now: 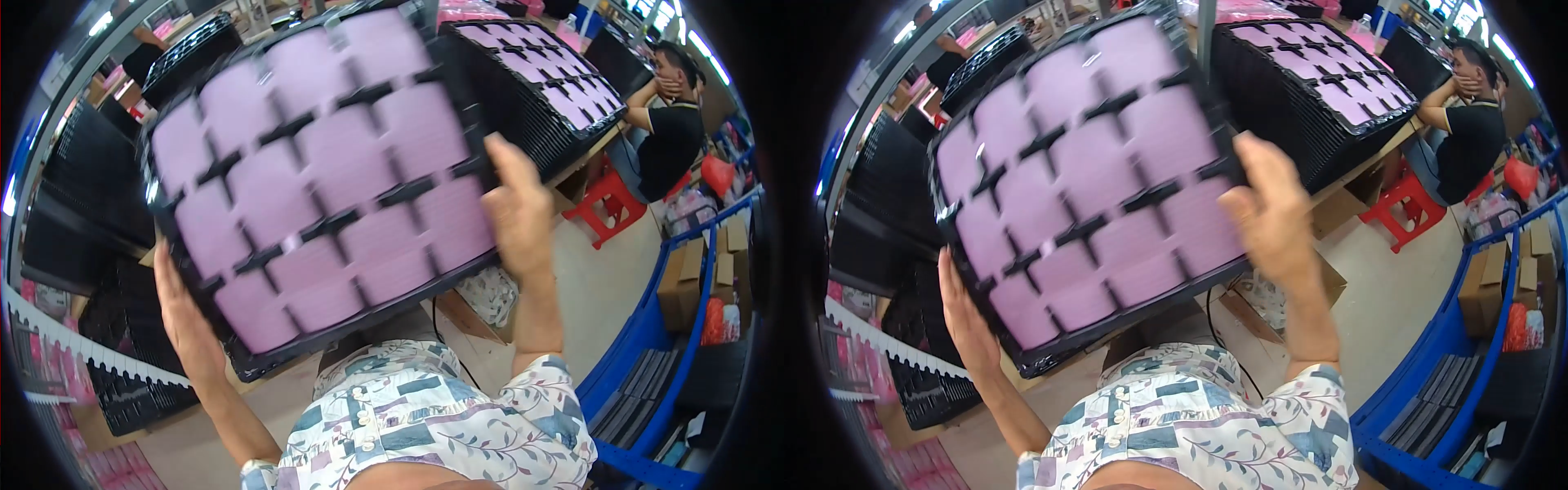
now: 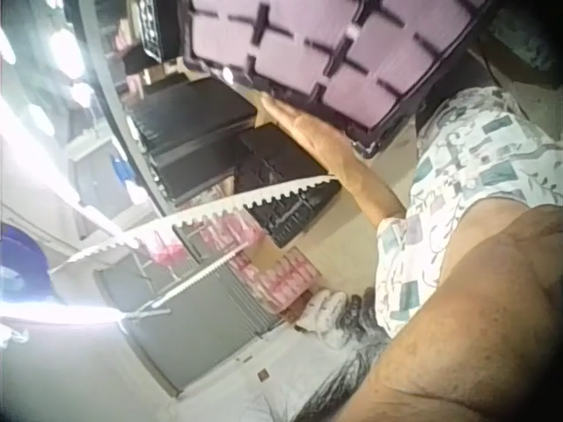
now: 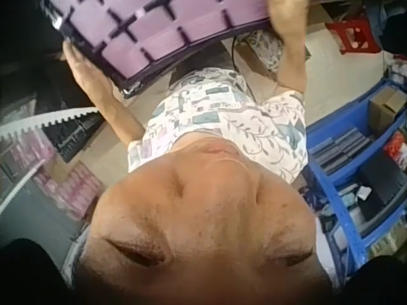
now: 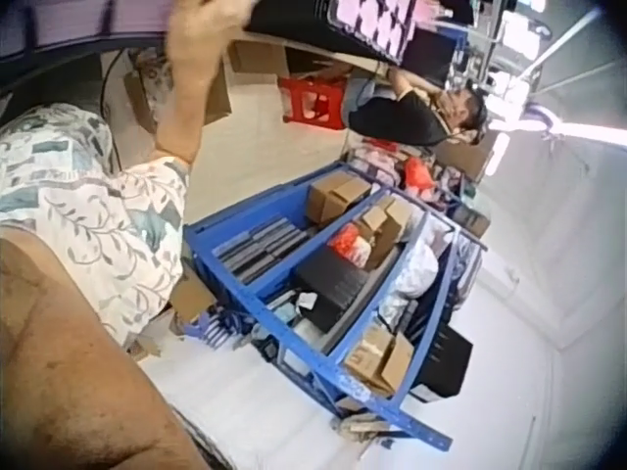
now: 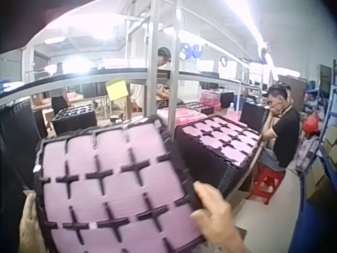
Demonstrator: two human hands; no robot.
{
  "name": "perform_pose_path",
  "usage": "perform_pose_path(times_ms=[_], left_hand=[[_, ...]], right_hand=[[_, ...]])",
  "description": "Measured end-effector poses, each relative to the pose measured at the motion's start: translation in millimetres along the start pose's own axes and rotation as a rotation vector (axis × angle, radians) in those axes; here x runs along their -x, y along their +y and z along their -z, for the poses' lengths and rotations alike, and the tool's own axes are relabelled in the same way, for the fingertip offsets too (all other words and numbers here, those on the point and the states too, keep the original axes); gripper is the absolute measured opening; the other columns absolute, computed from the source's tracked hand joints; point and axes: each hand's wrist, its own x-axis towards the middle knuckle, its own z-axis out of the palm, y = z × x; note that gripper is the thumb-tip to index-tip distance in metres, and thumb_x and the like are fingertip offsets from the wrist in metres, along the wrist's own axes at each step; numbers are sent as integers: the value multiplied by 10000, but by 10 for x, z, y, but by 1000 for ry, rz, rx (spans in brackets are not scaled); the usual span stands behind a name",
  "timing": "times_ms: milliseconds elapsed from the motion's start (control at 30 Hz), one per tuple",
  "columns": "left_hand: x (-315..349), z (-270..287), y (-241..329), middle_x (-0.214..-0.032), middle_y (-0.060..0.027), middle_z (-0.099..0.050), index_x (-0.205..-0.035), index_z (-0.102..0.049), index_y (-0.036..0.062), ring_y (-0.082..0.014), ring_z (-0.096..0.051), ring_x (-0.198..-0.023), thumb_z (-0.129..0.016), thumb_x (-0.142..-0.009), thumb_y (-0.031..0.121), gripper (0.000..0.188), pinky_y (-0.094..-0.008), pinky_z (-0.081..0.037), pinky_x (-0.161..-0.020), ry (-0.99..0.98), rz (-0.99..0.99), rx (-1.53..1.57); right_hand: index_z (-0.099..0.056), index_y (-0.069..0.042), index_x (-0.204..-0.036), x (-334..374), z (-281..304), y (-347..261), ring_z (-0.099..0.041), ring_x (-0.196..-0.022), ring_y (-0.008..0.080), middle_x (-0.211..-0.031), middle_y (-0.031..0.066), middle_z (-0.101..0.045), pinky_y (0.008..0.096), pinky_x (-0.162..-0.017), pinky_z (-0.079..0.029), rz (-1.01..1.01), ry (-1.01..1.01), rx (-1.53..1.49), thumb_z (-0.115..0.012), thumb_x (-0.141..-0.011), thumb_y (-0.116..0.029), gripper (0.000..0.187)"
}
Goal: The person applies adhesive strips onto plastic trays, positions pink foam padding over each tray, presses the foam securely into place by hand, and stacks the finished trays together.
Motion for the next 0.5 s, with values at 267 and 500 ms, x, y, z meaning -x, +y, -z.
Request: perform_pose_path(times_ms=[267,500], left_hand=[[-1468,883,-2832,-1573,-277,-247,-1508,-193,-109,-310,-247,-1472,-532,-1003,363,770,-351,-204,-1190,-391,349,-1827],[-1687,1686,-3566,-1503,-380,-255,-1438,-242,-172,-442,-272,-1428,-573,-951,369,799,-409,-223,-1185,-608,371,-1964]], right_hand=[[-650,61,-1170,-925,2076,1791,-544,-958,123,-1042,46,-652,272,-896,-431,-574,-48,129,-465,-1014,-534,643],[-692,41,-1125,-1323,2381,2788,-583,-1019,191,-1069,126,-669,323,-932,-423,-673,-23,292,-465,-954,-659,755]])
